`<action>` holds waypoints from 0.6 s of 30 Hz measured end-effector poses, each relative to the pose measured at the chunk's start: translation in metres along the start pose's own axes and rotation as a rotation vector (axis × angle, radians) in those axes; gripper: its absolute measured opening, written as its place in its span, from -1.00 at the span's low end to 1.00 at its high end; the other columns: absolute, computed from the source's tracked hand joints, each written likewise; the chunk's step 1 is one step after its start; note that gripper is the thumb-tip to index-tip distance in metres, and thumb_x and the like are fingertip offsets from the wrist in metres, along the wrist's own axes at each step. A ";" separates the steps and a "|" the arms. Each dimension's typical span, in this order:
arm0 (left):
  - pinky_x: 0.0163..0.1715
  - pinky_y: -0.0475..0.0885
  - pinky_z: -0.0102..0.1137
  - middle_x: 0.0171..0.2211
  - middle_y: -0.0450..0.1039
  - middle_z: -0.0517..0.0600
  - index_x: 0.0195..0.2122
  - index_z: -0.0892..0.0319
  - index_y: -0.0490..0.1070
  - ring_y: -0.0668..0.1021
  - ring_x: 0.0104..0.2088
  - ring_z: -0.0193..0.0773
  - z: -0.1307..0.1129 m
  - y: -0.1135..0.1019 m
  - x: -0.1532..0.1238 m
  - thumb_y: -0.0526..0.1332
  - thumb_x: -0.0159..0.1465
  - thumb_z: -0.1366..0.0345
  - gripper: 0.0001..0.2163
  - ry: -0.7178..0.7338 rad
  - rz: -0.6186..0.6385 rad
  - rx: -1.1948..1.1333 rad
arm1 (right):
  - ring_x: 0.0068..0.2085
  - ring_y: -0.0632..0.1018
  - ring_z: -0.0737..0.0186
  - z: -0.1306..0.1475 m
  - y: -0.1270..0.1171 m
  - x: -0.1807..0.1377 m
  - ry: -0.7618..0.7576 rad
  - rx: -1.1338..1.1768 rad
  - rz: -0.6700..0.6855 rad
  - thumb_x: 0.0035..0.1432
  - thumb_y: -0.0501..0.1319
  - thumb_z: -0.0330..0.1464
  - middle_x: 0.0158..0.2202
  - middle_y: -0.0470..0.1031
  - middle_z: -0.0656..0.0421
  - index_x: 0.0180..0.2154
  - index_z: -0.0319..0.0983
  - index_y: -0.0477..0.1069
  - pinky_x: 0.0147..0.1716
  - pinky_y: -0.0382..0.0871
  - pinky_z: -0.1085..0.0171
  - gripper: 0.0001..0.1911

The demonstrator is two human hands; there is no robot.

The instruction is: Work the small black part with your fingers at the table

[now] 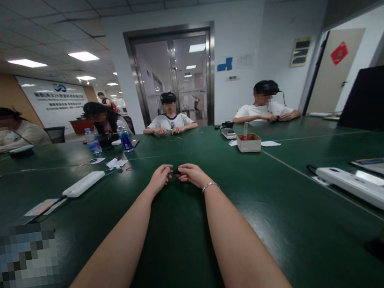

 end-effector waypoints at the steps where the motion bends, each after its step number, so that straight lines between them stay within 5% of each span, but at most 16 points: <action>1: -0.68 0.17 -0.58 -0.50 0.31 -0.07 -0.09 0.20 0.30 0.31 -0.62 -0.47 0.001 -0.001 0.000 0.06 0.20 0.25 -0.73 -0.003 -0.015 0.007 | -0.55 0.50 0.35 0.000 0.000 0.000 0.000 0.000 -0.001 0.11 0.20 -0.54 -0.47 0.47 0.05 -0.28 -0.35 0.35 -0.60 0.42 0.43 -0.91; 18: -0.70 0.15 -0.58 -0.55 0.30 -0.08 -0.15 0.23 0.35 0.31 -0.63 -0.46 -0.001 0.000 -0.001 0.05 0.19 0.28 -0.75 -0.006 -0.002 0.008 | -0.56 0.49 0.37 0.000 0.001 0.000 0.007 0.003 0.000 0.12 0.17 -0.58 -0.50 0.46 0.07 -0.30 -0.36 0.35 -0.60 0.41 0.44 -0.92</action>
Point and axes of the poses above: each hand's wrist, its own x-axis towards the middle knuckle, its own y-axis out of the palm, z = x × y, the point moved 5 cm from there along x, towards the middle knuckle
